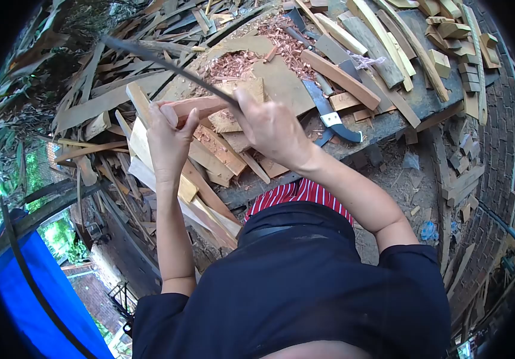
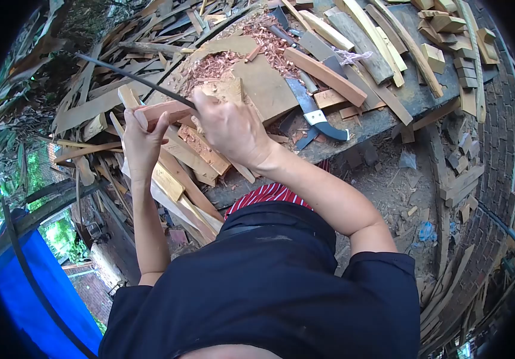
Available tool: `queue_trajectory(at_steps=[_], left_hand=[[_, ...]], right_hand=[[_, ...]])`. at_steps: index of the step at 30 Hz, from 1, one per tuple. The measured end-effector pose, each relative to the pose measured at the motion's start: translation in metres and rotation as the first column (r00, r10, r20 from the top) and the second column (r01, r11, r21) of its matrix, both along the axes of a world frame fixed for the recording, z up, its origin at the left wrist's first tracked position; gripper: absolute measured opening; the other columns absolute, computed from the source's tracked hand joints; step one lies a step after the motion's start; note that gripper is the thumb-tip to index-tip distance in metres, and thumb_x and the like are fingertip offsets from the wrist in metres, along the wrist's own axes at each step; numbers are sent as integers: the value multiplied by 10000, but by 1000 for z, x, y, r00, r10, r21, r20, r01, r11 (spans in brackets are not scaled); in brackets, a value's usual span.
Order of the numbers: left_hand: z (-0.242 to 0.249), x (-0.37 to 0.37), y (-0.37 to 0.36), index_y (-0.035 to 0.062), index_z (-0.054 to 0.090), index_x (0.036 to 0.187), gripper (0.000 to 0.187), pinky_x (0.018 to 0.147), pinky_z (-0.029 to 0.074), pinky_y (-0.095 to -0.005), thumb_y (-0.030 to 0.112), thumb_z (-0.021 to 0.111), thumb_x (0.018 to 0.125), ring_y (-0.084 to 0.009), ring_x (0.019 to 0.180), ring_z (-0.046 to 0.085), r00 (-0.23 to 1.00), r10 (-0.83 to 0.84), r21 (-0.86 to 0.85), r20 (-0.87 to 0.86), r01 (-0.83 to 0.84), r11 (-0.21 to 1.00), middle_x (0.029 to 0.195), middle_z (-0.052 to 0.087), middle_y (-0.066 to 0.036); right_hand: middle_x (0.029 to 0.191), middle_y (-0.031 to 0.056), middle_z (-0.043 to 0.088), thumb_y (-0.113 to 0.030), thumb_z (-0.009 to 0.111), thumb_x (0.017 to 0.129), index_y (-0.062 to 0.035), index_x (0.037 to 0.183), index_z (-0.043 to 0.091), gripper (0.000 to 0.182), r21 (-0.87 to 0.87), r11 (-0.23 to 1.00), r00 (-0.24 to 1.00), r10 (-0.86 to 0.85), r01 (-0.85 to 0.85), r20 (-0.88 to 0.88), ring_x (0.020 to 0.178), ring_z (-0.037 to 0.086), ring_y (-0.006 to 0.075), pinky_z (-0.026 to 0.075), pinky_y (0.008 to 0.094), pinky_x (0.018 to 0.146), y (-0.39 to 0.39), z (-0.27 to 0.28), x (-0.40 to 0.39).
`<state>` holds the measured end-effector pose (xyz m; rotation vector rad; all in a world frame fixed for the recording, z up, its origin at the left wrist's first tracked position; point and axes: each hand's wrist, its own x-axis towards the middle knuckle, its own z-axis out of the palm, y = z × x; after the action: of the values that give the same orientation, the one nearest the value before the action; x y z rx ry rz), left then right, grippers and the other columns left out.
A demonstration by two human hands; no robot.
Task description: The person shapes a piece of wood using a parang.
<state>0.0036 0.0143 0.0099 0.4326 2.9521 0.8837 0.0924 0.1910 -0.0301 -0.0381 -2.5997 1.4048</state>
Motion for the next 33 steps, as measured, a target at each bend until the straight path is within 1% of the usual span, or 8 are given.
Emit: queue_trajectory(at_steps=[3, 9, 14, 18, 21, 27, 31, 33], left_hand=[[6, 3, -3, -18, 465, 1067, 451, 553, 552, -306, 244, 728, 811, -224, 697, 692, 1000, -8, -104, 7, 8, 995, 815, 659, -176], [3, 4, -8, -16, 427, 1057, 429, 535, 591, -280, 250, 695, 851, -196, 809, 674, 991, 15, 37, 130, -20, 999, 937, 635, -154], [-13, -4, -13, -16, 450, 1037, 461, 501, 517, -303, 267, 735, 811, -220, 580, 660, 998, -49, 18, -51, 49, 999, 731, 643, -163], [1, 5, -12, -20, 447, 1037, 462, 501, 546, -310, 256, 735, 803, -227, 648, 685, 997, 57, 18, 46, -58, 998, 784, 654, -179], [-2, 6, -19, -35, 442, 1042, 424, 520, 595, -280, 244, 696, 848, -184, 795, 670, 986, 62, 51, 153, -70, 996, 935, 625, -156], [-1, 4, -10, -28, 447, 1047, 473, 470, 530, -285, 273, 727, 814, -203, 573, 663, 994, 70, 34, 79, -73, 997, 770, 655, -169], [-10, 0, -20, -25, 451, 1047, 470, 466, 515, -296, 265, 732, 808, -195, 530, 647, 948, -138, -164, -288, 93, 982, 721, 647, -162], [-4, 6, -18, -25, 460, 1045, 471, 535, 532, -330, 272, 733, 803, -251, 593, 672, 994, 100, 25, 50, -101, 995, 725, 649, -174]], right_hand=[[591, 209, 593, -174, 491, 932, -2, 1101, 462, 244, 160, 985, 959, 21, -69, 284, 564, 610, 430, 500, 484, 494, 3, -97, 12], [590, 207, 591, -196, 468, 948, -18, 1122, 462, 249, 27, 997, 953, 65, -76, 295, 547, 609, 405, 490, 475, 475, 20, -23, -7], [560, 168, 593, -186, 454, 952, -36, 1146, 463, 245, -37, 999, 997, -10, 7, -80, 505, 603, 394, 485, 467, 453, -1, -6, 2], [737, 274, 621, -185, 434, 943, -35, 1133, 471, 245, 30, 996, 890, 63, -86, 452, 725, 636, 437, 487, 534, 607, 14, -96, 14], [681, 261, 603, -178, 460, 949, -23, 1084, 464, 206, 40, 999, 958, 3, -15, 286, 666, 612, 450, 467, 531, 566, 20, -92, 14], [557, 205, 570, -114, 505, 919, -32, 1074, 467, 180, -100, 995, 999, -8, 2, -52, 531, 606, 399, 463, 487, 455, 9, -2, -4], [610, 220, 603, -198, 461, 936, -36, 1096, 468, 227, 72, 989, 937, 95, -126, 337, 602, 627, 428, 500, 514, 543, 1, -90, 6], [612, 223, 596, -198, 483, 933, -40, 1105, 471, 234, 110, 991, 943, 41, -81, 331, 598, 624, 417, 495, 493, 539, 13, -110, 14]])
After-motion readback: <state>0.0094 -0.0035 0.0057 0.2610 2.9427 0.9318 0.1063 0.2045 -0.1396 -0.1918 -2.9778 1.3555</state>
